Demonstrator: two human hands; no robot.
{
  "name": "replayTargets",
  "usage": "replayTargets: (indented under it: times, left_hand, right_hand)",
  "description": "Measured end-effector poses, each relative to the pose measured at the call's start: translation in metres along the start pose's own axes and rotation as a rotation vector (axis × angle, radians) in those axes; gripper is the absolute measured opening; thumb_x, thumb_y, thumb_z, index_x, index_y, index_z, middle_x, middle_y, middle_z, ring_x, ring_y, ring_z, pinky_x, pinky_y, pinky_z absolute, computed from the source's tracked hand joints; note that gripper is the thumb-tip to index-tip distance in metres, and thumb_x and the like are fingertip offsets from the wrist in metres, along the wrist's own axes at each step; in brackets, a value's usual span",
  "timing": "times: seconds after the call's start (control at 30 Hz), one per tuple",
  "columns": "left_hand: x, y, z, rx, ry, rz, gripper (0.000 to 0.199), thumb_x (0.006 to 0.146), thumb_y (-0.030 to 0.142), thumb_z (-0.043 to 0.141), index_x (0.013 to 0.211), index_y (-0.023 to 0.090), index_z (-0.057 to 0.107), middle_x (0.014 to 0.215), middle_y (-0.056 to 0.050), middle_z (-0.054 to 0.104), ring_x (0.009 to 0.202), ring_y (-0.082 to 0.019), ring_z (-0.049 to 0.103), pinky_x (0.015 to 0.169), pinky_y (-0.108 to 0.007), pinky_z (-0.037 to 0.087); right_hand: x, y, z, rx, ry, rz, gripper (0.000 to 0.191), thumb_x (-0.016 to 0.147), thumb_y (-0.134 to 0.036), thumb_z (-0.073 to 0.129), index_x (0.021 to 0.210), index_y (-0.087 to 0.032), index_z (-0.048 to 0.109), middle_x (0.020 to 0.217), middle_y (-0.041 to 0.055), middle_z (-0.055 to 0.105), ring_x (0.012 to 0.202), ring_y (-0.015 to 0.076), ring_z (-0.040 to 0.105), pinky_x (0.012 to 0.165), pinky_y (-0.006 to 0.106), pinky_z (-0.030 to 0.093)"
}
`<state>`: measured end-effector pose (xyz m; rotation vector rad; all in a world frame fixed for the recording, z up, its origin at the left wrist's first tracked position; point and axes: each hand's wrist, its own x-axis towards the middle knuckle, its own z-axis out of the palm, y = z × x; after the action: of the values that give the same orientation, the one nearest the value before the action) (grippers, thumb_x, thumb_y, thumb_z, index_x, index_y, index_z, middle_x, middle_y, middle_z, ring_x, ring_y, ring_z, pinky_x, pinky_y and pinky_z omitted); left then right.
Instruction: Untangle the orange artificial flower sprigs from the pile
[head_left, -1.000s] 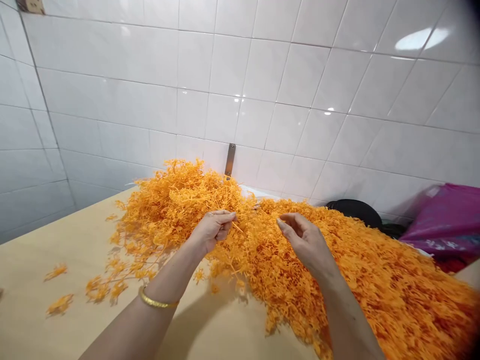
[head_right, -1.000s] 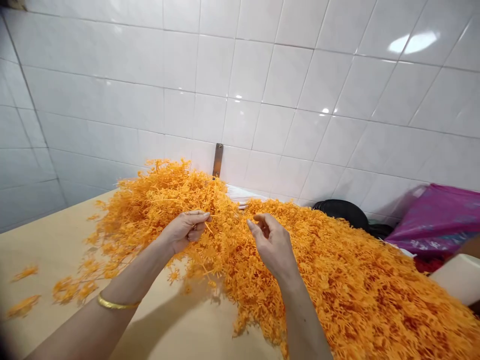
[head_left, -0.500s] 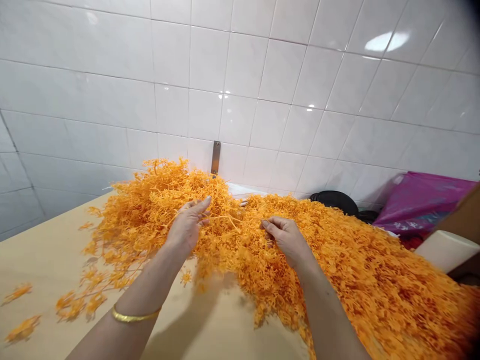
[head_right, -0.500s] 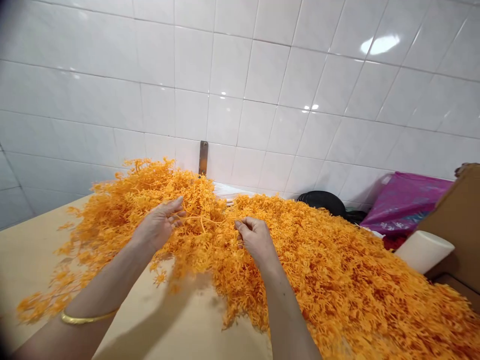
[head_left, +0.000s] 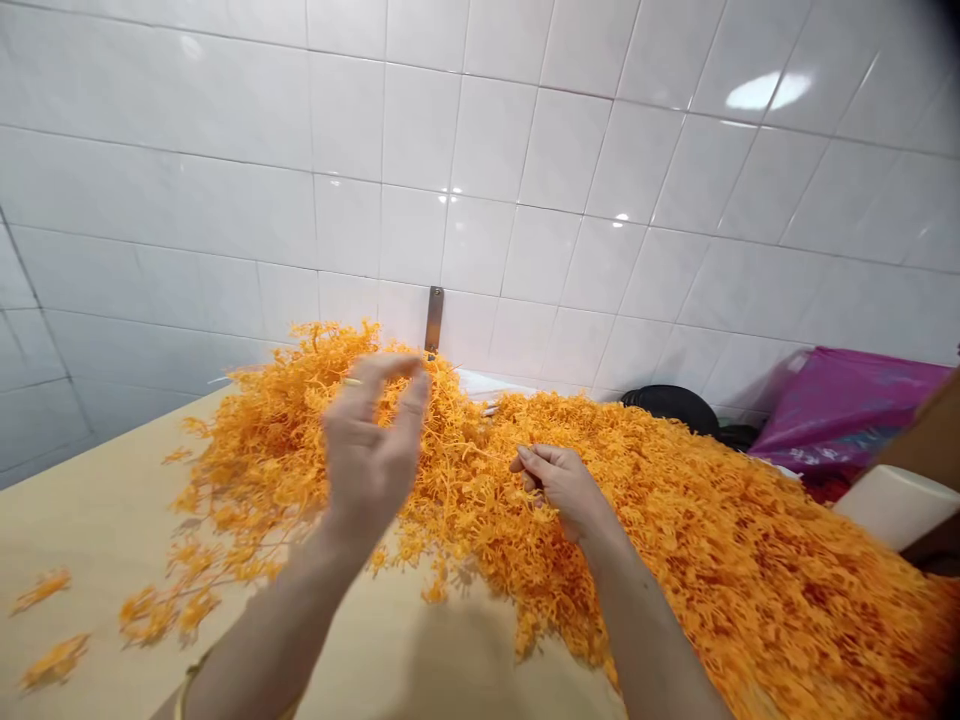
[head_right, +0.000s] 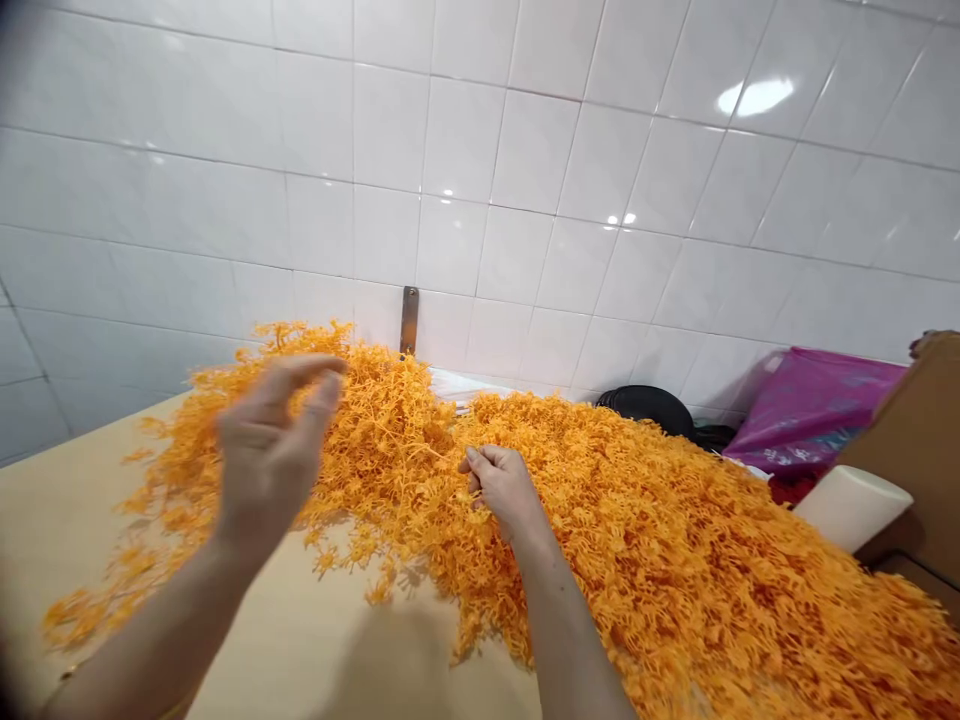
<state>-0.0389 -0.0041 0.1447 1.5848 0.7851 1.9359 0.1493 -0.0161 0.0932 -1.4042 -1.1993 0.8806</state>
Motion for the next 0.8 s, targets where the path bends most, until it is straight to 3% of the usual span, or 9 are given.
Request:
replayTargets:
  times: [0.03, 0.1, 0.23, 0.37, 0.53, 0.63, 0.73, 0.8]
  left_hand:
    - [-0.008, -0.005, 0.008, 0.059, -0.163, 0.043, 0.014, 0.07, 0.026, 0.055, 0.08, 0.017, 0.061, 0.086, -0.004, 0.056, 0.087, -0.017, 0.048, 0.081, -0.027, 0.033]
    - [-0.022, -0.023, 0.023, 0.172, -0.371, 0.057, 0.013, 0.071, 0.027, 0.053, 0.072, 0.018, 0.062, 0.078, -0.006, 0.058, 0.083, -0.019, 0.049, 0.079, -0.029, 0.033]
    - [-0.034, -0.062, 0.037, 0.238, -0.552, -0.042, 0.022, 0.076, 0.03, 0.044, 0.068, 0.019, 0.061, 0.071, -0.006, 0.058, 0.073, -0.018, 0.05, 0.071, -0.028, 0.035]
    - [-0.031, -0.072, 0.035, 0.135, -0.578, -0.168, 0.022, 0.076, 0.029, 0.043, 0.071, 0.016, 0.06, 0.071, -0.004, 0.059, 0.07, -0.016, 0.051, 0.065, -0.025, 0.036]
    - [-0.028, -0.067, 0.034, -0.109, -0.598, -0.328, 0.017, 0.071, 0.027, 0.05, 0.068, 0.014, 0.06, 0.068, -0.003, 0.058, 0.066, -0.014, 0.051, 0.064, -0.023, 0.038]
    - [-0.028, -0.063, 0.036, -0.293, -0.575, -0.4, 0.013, 0.068, 0.025, 0.053, 0.065, 0.013, 0.057, 0.065, -0.001, 0.056, 0.065, -0.012, 0.05, 0.065, -0.024, 0.039]
    - [-0.027, -0.061, 0.036, -0.394, -0.538, -0.433, 0.009, 0.066, 0.023, 0.054, 0.067, 0.014, 0.055, 0.066, -0.001, 0.054, 0.067, -0.013, 0.05, 0.067, -0.025, 0.04]
    - [-0.026, -0.06, 0.035, -0.383, -0.497, -0.404, 0.008, 0.067, 0.022, 0.053, 0.07, 0.014, 0.054, 0.068, -0.001, 0.054, 0.069, -0.013, 0.05, 0.068, -0.025, 0.039]
  right_hand:
    - [-0.001, -0.001, 0.003, -0.001, -0.024, -0.004, 0.033, 0.068, -0.046, 0.051, 0.062, -0.015, 0.052, 0.048, -0.0035, 0.04, 0.044, 0.007, 0.036, 0.039, 0.018, 0.026]
    - [-0.004, -0.003, 0.009, -0.023, -0.077, -0.051, 0.032, 0.071, -0.046, 0.049, 0.062, -0.015, 0.051, 0.049, -0.0039, 0.039, 0.043, 0.0068, 0.035, 0.039, 0.018, 0.026]
    - [-0.008, -0.006, 0.017, -0.147, -0.149, -0.25, 0.029, 0.075, -0.039, 0.045, 0.057, -0.017, 0.041, 0.051, -0.0041, 0.036, 0.046, 0.0073, 0.032, 0.042, 0.02, 0.026]
    - [-0.008, -0.004, 0.021, -0.279, -0.142, -0.361, 0.023, 0.077, -0.031, 0.043, 0.058, -0.017, 0.041, 0.053, -0.0041, 0.033, 0.049, 0.0082, 0.03, 0.045, 0.02, 0.026]
    - [-0.01, -0.005, 0.021, -0.277, -0.18, -0.341, 0.013, 0.075, -0.028, 0.044, 0.067, -0.018, 0.048, 0.061, -0.0029, 0.041, 0.056, 0.0095, 0.036, 0.05, 0.021, 0.029]
    - [-0.014, -0.011, 0.022, -0.4, -0.099, -0.398, 0.014, 0.074, -0.026, 0.044, 0.064, -0.017, 0.047, 0.062, -0.0016, 0.044, 0.058, 0.0108, 0.039, 0.052, 0.022, 0.03]
    - [-0.019, -0.017, 0.023, -0.505, -0.015, -0.495, 0.014, 0.075, -0.025, 0.044, 0.064, -0.017, 0.048, 0.067, 0.001, 0.048, 0.062, 0.0124, 0.043, 0.057, 0.024, 0.032]
    - [-0.022, -0.021, 0.021, -0.45, -0.052, -0.475, 0.013, 0.076, -0.029, 0.046, 0.07, -0.018, 0.049, 0.068, 0.0012, 0.049, 0.062, 0.0122, 0.043, 0.056, 0.024, 0.033]
